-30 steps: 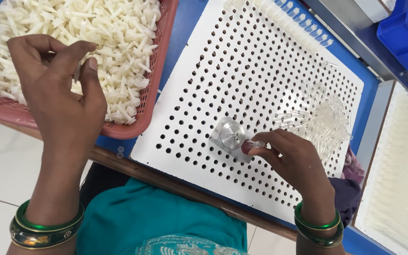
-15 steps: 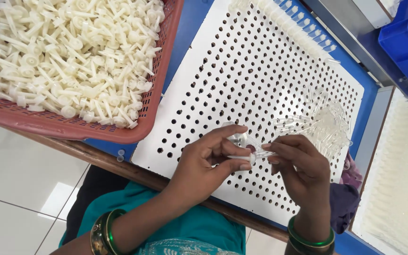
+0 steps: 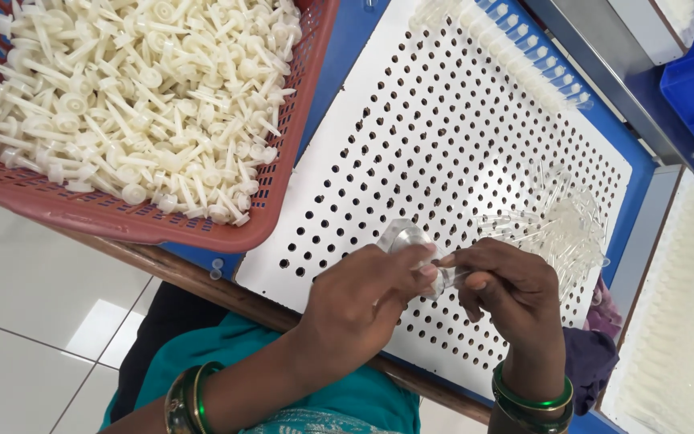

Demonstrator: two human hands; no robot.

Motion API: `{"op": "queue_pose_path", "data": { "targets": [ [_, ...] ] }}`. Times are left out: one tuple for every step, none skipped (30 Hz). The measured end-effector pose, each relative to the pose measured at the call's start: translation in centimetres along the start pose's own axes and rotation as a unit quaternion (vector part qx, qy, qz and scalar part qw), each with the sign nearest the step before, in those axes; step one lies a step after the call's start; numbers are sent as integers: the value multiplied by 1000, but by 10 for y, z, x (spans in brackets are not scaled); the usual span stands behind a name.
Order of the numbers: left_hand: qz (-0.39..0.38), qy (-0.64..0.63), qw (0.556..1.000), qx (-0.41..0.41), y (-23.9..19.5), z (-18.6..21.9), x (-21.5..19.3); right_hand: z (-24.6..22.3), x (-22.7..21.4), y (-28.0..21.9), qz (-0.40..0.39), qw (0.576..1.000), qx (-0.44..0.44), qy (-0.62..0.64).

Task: The person picks white plastic parts one at a time from a red basket, picks a clear plastic tube, presses the parts together by hand over a small metal fixture on a perforated board, and places the finished assembly into a tray at the top of the board, repeating the cycle continuously.

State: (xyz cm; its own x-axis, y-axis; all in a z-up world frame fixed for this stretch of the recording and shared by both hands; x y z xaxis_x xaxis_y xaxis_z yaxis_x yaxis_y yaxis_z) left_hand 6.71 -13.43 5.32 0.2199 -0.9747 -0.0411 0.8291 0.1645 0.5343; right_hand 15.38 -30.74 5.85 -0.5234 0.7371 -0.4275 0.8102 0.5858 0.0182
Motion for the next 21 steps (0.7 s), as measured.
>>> {"op": "queue_pose_path", "data": {
  "targets": [
    [11, -61, 997, -48, 0, -10, 0, -5, 1, 2, 4, 1000, -8, 16],
    [13, -62, 997, -48, 1, -11, 1, -5, 2, 3, 3, 1000, -7, 15],
    [22, -168, 977, -129, -2, -28, 4, -8, 1, 4, 15, 1000, -20, 17],
    [30, -270, 940, -207, -7, -44, 10, -11, 0, 4, 28, 999, -33, 19],
    [32, -270, 940, -208, -6, -45, 9, -11, 1, 4, 26, 999, -33, 19],
    [29, -294, 928, -228, -8, -48, 12, -13, 1, 3, 33, 999, -40, 8],
    [28, -316, 917, -244, -8, -52, 13, -16, 1, 4, 38, 998, -50, -4],
    [32, -314, 918, -242, -7, -52, 12, -17, 0, 6, 34, 998, -54, -4],
    [24, -279, 932, -230, -5, -50, 10, -17, 1, 8, 27, 999, -46, -11],
    [17, -244, 945, -219, -4, -48, 8, -16, 2, 10, 21, 999, -38, -17],
    [18, -243, 945, -220, -6, -46, 6, -16, 1, 10, 19, 999, -39, -16],
    [13, -184, 966, -183, -4, -38, 2, -14, 2, 11, 6, 999, -28, -20],
    [6, -127, 982, -143, -3, -29, -1, -11, 2, 12, -7, 999, -17, -26],
    [6, -127, 982, -142, -2, -28, -2, -12, 2, 13, -7, 999, -17, -28],
    [1, -69, 994, -89, 0, -15, -5, -10, 3, 13, -13, 1000, -5, -26],
    [-5, -10, 999, -34, 2, -3, -7, -9, 4, 13, -19, 999, 7, -25],
    [-5, -10, 999, -35, 2, -2, -8, -9, 5, 14, -19, 999, 7, -25],
    [-10, 35, 999, 12, 2, 8, -8, -6, 5, 14, -21, 999, 18, -17],
    [-15, 81, 995, 58, 1, 18, -8, -4, 6, 15, -23, 999, 28, -9],
    [-16, 81, 995, 59, 1, 17, -9, -4, 6, 15, -22, 999, 28, -9],
    [-9, 123, 988, 92, 0, 22, -11, -3, 7, 16, -31, 999, 35, -12]
  ]
}}
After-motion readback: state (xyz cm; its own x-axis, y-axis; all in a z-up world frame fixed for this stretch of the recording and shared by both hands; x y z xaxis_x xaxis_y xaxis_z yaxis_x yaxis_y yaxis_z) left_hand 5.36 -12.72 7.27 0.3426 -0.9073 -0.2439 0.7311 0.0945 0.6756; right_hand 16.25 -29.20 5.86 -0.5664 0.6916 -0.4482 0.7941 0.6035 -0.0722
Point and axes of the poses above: each hand's wrist, its own y-axis towards the middle knuckle, its own x-axis out of the palm, z = x × y, the point moved 10 cm from there along y, towards the middle knuckle, and after that the axes turned 1 degree about x, right-handed, at the moved point
